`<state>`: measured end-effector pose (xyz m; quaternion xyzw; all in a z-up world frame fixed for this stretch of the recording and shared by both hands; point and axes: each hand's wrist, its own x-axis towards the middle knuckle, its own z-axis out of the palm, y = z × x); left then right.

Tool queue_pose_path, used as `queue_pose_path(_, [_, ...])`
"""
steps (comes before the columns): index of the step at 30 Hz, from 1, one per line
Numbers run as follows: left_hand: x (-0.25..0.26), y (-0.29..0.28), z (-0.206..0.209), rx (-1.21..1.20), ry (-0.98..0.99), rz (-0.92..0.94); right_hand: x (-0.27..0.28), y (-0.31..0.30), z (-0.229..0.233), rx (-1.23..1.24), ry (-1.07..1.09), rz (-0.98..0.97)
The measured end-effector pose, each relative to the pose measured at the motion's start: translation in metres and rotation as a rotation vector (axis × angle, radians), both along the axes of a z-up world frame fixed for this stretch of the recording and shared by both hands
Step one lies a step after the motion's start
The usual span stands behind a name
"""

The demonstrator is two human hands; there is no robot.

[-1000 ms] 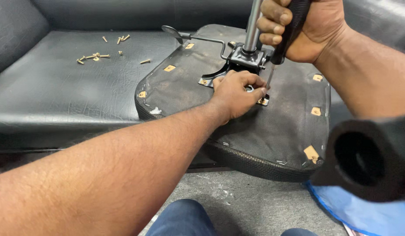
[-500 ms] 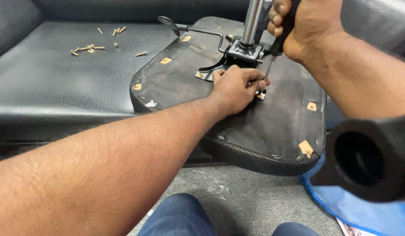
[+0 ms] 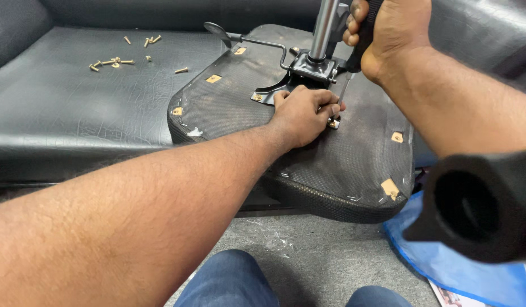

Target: The person uses a screwdriver to fasten screws into a metal bracket attached to a black upholstered seat cushion. They then attach a black plastic frame to the bracket and secure it with additional screws.

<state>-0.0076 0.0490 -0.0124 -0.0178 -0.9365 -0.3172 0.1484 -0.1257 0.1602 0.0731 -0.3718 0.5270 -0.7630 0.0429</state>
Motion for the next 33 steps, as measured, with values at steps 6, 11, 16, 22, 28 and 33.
queue_pose_path(6, [0.002,-0.001,0.0,-0.041,0.04,0.006,-0.008,0.005,0.011,0.135,-0.093,0.373])
queue_pose_path(11, [-0.001,-0.001,-0.004,-0.006,0.036,-0.004,-0.027,0.009,0.011,0.138,-0.122,0.377])
queue_pose_path(16, [-0.009,0.0,-0.009,-0.052,0.085,0.05,-0.041,0.005,-0.007,0.067,-0.051,0.197])
queue_pose_path(22, [-0.01,-0.001,-0.011,-0.052,0.09,0.045,-0.046,0.001,-0.019,0.004,-0.03,0.098])
queue_pose_path(28, [-0.007,0.0,-0.007,-0.063,0.062,0.048,-0.034,-0.005,-0.015,-0.012,-0.041,-0.025])
queue_pose_path(33, [-0.005,0.001,-0.004,-0.077,0.028,0.052,-0.016,-0.004,-0.008,-0.017,-0.023,-0.034])
